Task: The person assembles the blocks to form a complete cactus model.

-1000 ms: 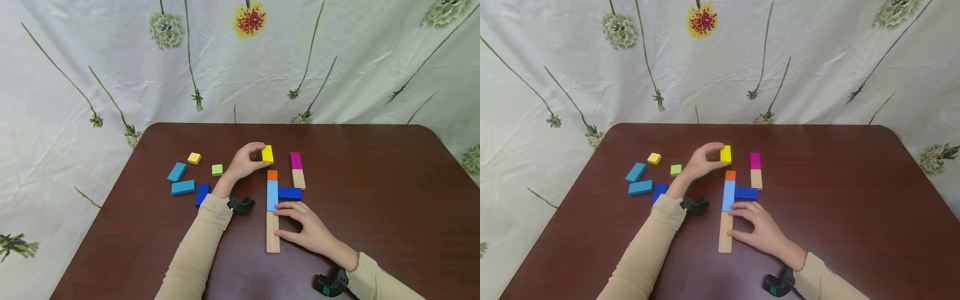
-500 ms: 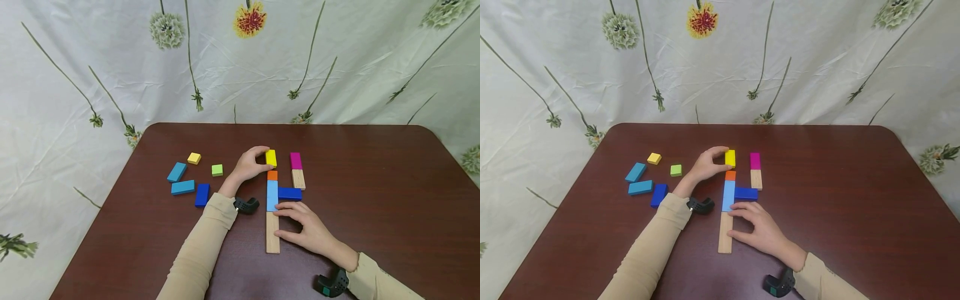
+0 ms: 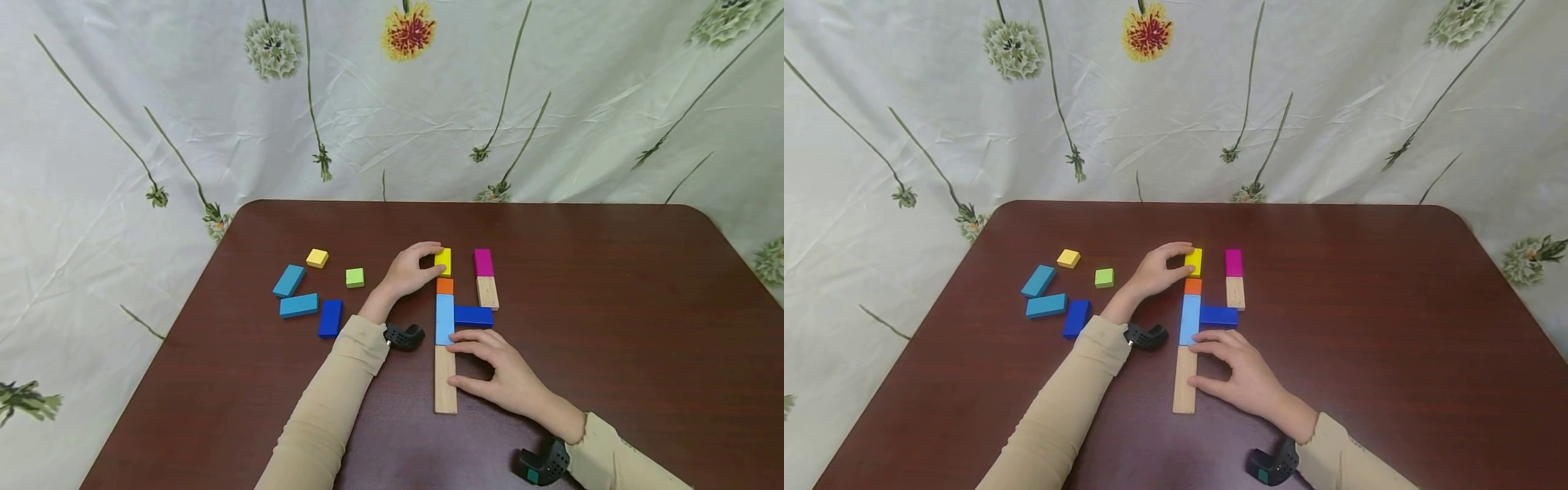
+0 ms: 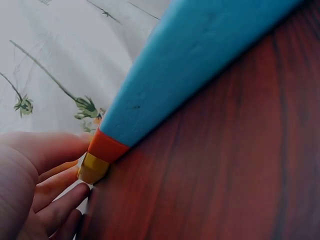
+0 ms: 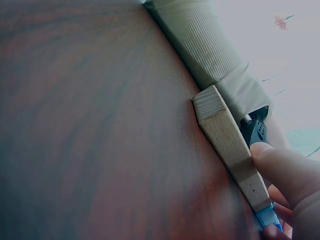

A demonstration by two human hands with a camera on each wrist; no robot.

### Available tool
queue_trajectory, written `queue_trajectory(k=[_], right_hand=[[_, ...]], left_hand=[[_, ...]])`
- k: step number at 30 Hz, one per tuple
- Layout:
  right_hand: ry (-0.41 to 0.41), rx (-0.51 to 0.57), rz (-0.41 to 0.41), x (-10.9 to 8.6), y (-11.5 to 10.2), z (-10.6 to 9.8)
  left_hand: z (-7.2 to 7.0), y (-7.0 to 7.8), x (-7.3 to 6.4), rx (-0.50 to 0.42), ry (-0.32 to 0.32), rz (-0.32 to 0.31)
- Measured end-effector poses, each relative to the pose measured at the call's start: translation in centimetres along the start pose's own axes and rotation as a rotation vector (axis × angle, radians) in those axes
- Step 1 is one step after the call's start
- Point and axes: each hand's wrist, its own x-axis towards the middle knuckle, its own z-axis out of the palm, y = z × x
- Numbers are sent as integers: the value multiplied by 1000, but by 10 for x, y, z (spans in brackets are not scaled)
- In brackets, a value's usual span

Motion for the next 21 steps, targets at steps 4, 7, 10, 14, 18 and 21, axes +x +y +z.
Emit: queue_trajectory(k=[4, 7, 10, 14, 18, 21], right_hand=[[2, 7, -6, 0, 1, 0], [3, 11, -10, 0, 1, 1], [4, 13, -11, 0, 1, 1], [5, 11, -11, 0, 1, 1], [5, 10, -7, 0, 1, 1], [4, 10, -5, 0, 1, 1]], left_hand=[[0, 1, -1, 12, -1, 12], [0, 3, -2, 12, 2, 17], [0, 2, -1, 5, 10, 22], [1, 1, -1, -7, 15, 19], [1, 1, -2, -19, 18, 16], [1, 0, -1, -27, 21, 16]])
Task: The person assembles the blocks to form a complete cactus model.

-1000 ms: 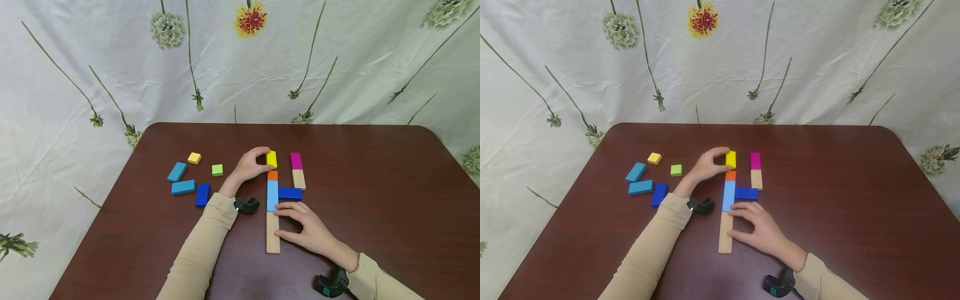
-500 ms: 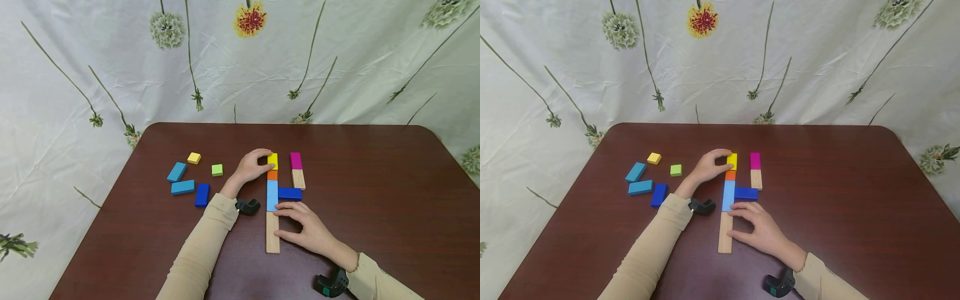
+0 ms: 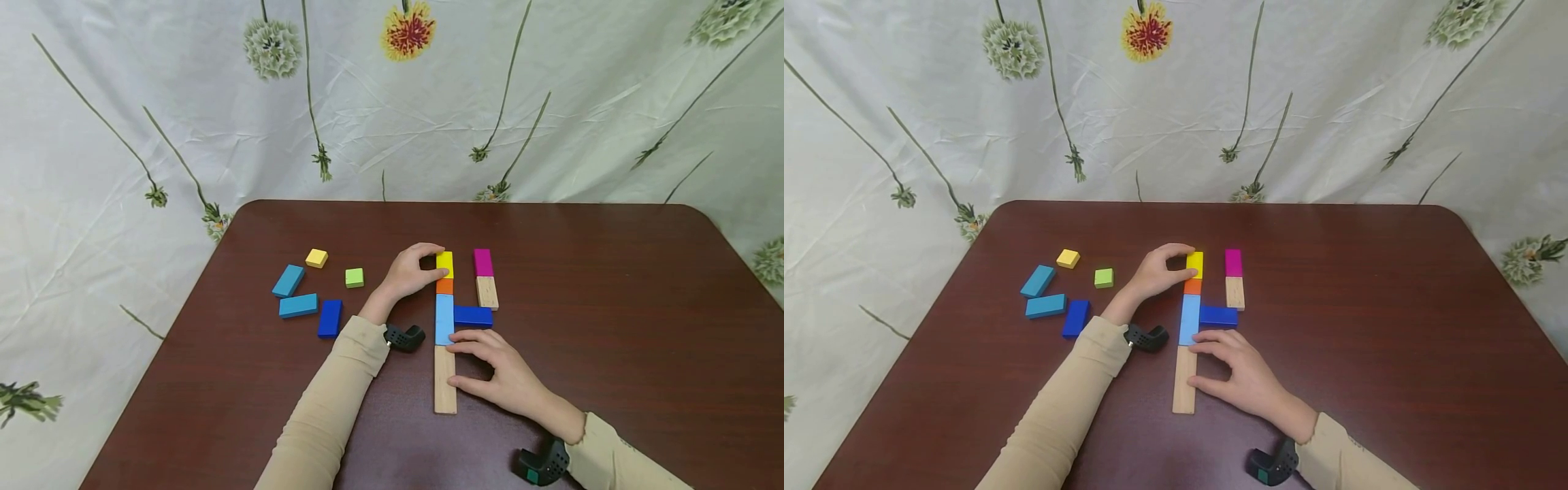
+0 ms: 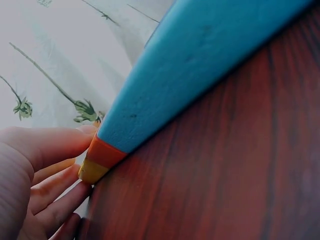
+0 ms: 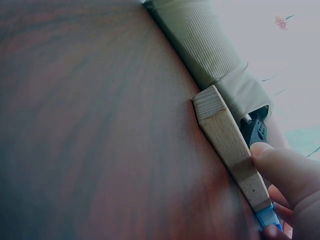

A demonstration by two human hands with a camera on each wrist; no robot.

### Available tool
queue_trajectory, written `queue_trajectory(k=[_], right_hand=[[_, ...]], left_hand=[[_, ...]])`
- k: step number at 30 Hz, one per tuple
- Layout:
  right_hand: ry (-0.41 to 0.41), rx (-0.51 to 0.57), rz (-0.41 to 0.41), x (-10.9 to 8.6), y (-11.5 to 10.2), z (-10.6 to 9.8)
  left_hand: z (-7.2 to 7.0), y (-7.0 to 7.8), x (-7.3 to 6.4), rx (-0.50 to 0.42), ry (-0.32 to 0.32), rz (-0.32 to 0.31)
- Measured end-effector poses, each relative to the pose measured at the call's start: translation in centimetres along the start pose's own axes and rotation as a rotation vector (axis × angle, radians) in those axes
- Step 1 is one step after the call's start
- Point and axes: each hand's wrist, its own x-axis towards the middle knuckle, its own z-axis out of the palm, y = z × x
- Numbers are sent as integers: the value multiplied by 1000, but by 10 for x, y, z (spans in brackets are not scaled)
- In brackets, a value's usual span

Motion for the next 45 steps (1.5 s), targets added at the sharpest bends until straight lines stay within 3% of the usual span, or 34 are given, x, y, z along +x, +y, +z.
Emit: queue_trajectory(k=[16, 24, 29, 35, 40, 45], right_hand=[[6, -7, -14, 0, 1, 0], [4, -16, -21, 0, 1, 0], [4, -12, -17, 0, 1, 0], [17, -12, -16, -1, 2, 0], [18, -7, -27, -2, 1, 1], [10, -5, -26, -1, 1, 1]], left_hand=[[0, 1, 0, 23, 4, -7], [-11, 9, -2, 6, 21, 42], [-31, 17, -7, -74, 70, 70], [-66, 26, -19, -161, 154, 96], [-98, 28, -34, -201, 214, 88], [-129, 42, -56, -232, 266, 64]])
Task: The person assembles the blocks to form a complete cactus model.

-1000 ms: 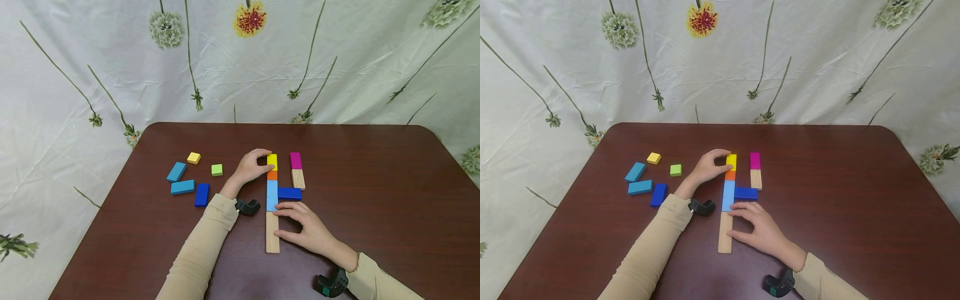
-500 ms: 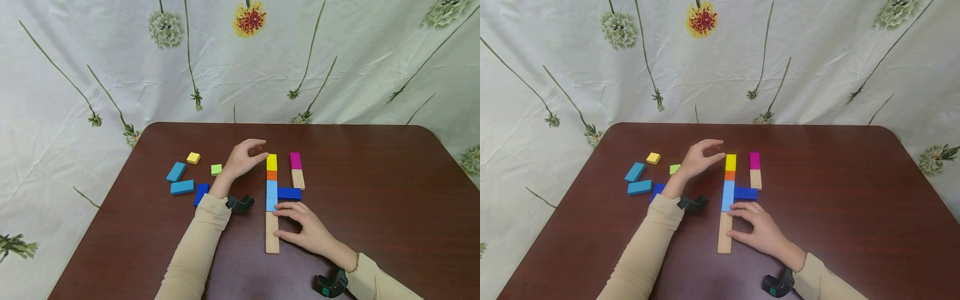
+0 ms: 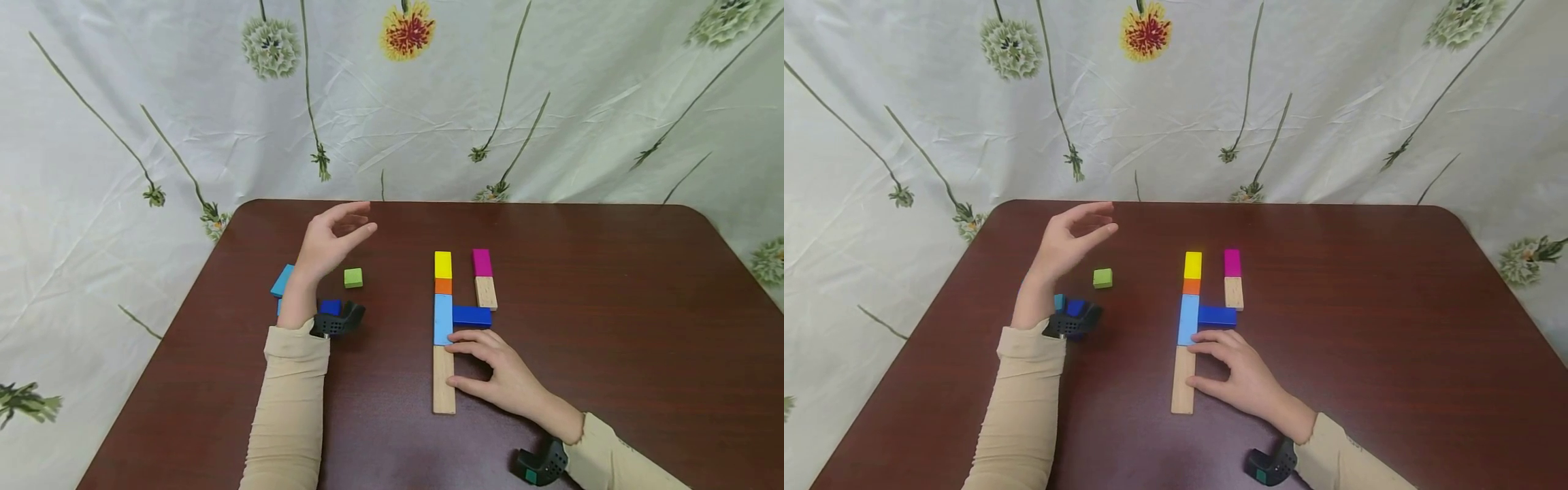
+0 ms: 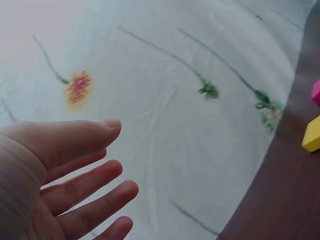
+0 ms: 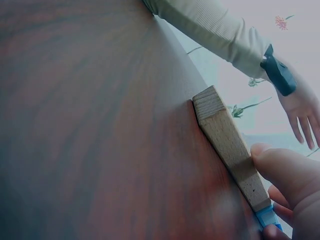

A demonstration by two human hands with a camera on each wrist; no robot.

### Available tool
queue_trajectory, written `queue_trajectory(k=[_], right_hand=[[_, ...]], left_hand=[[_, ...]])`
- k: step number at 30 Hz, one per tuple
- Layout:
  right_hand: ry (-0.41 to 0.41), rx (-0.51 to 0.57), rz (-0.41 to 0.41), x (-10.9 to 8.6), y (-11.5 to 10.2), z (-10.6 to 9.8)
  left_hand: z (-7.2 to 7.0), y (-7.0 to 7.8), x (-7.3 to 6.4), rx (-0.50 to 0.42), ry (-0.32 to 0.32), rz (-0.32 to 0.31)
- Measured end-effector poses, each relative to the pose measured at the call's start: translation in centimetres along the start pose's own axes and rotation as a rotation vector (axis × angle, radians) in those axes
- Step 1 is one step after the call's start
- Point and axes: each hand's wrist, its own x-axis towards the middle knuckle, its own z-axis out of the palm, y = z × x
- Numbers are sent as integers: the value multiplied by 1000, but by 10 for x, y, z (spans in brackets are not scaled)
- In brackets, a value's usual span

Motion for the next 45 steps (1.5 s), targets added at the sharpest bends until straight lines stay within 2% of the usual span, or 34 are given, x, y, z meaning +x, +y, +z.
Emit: queue_trajectory(k=[4, 7, 10, 11, 15, 21, 28, 31, 36, 41, 45], right_hand=[[-4, 5, 3, 0, 0, 0], [1, 7, -1, 0, -1, 0], [4, 7, -1, 0, 0, 0], [5, 6, -2, 0, 0, 0], [9, 3, -8, 0, 0, 0], [0, 5, -3, 0, 0, 0], [4, 4, 4, 0, 0, -1], [0, 7, 4, 0, 0, -1], [-2, 7, -2, 0, 0, 0], [-1, 7, 3, 0, -1, 0], [-3, 7, 9, 1, -1, -1]], left_hand=[[-20, 0, -7, 8, 40, -12], [-34, -17, -9, 36, 64, -19], [-46, -29, -12, 58, 91, -48], [-50, -35, -13, 60, 103, -61], [-62, -43, -19, 66, 143, -132], [-78, -55, -32, 135, 145, -232], [-84, -76, -41, 159, 114, -336], [-85, -84, -44, 137, 117, -383], [-85, -97, -46, 87, 102, -421], [-84, -105, -48, 122, 108, -448], [-83, -108, -48, 153, 124, -500]])
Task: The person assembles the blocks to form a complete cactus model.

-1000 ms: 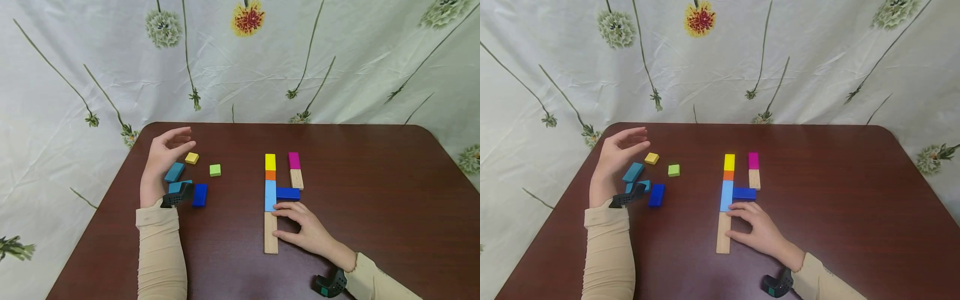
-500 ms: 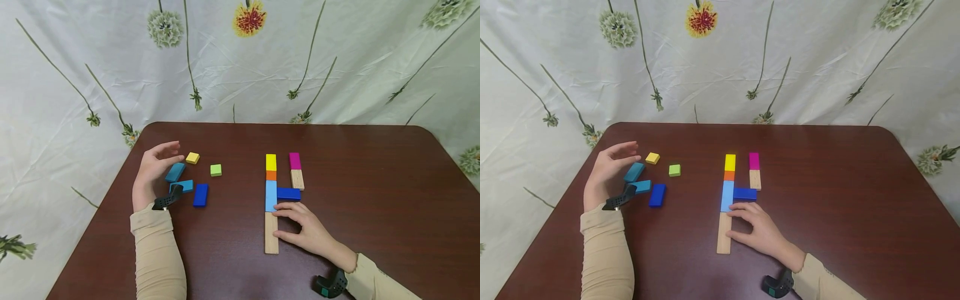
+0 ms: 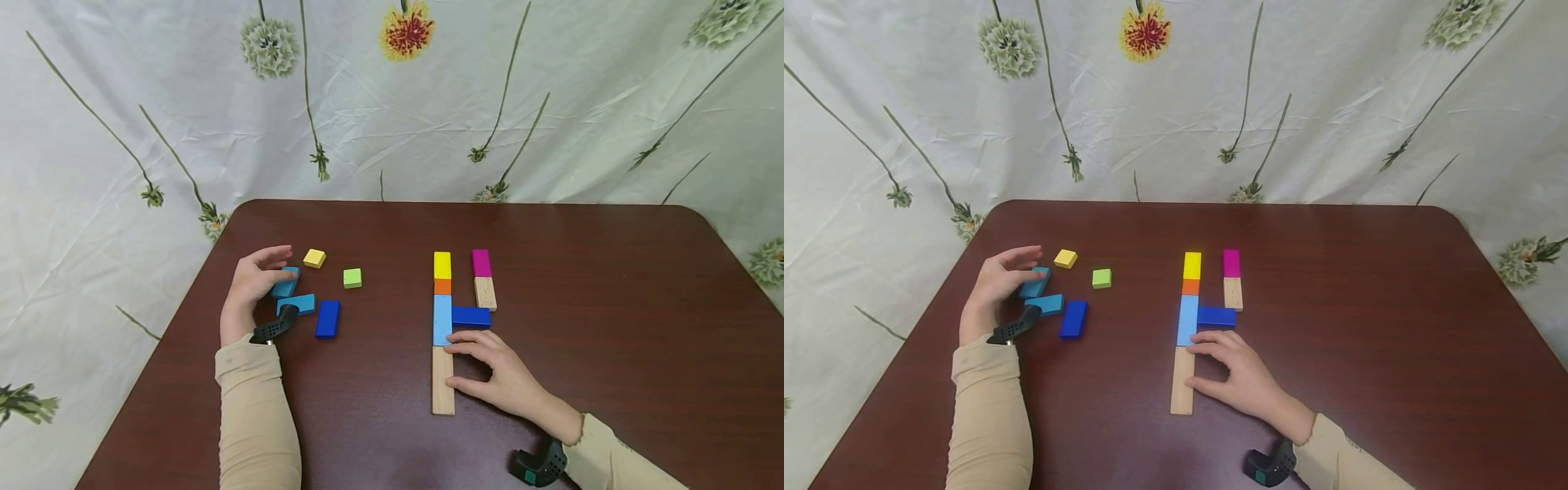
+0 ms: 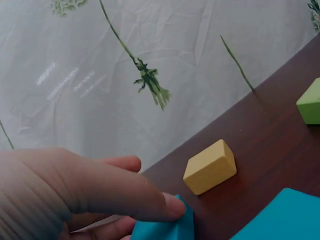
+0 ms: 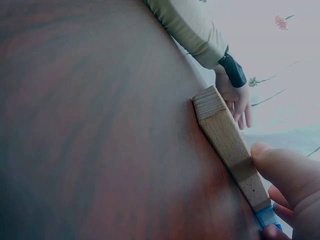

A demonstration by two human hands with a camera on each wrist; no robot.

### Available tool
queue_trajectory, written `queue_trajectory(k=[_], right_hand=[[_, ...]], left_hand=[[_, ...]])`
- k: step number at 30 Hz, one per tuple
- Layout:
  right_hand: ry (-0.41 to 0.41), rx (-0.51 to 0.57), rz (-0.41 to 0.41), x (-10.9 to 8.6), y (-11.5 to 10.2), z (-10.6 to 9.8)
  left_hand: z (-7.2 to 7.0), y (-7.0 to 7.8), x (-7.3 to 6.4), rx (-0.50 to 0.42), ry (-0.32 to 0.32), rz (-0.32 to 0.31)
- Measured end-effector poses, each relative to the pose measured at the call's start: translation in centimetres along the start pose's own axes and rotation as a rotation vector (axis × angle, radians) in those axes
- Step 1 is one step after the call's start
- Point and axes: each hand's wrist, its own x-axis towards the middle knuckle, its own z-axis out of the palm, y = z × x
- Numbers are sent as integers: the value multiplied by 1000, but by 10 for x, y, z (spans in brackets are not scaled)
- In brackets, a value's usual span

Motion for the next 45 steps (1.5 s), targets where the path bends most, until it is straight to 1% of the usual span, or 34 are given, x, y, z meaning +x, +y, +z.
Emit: queue_trajectory(k=[3, 8, 12, 15, 18, 22, 25, 29, 32, 35, 42, 45], right_hand=[[-3, -1, 6, 0, 0, 0], [-4, -3, 10, 0, 0, 0], [0, -8, 6, 0, 0, -1], [1, -10, 3, 0, 0, -1], [-2, -8, 6, 0, 0, -1], [-3, -8, 9, 0, -1, -1], [2, -11, 4, 0, 0, 0], [0, -11, 2, 0, 1, 0], [-4, -9, 2, 0, 1, -1], [-1, -7, -1, 0, 0, -1], [1, -2, 2, 0, 1, 1], [2, -5, -1, 0, 1, 1]], left_hand=[[2, 0, 0, 6, -3, -19], [7, 1, 2, 18, -4, 1], [10, 1, 4, 25, 20, -7], [9, 2, 4, 25, 16, -22], [4, 3, 1, 3, -23, -88], [-3, 4, -3, 10, -120, -129], [-7, 5, -4, 33, -181, -106], [-8, 6, -5, 58, -230, -101], [-9, 7, -5, 77, -253, -94], [-9, 7, -5, 87, -252, -80], [-5, 4, -4, 94, -182, -72], [-4, 2, -3, 102, -164, -53]])
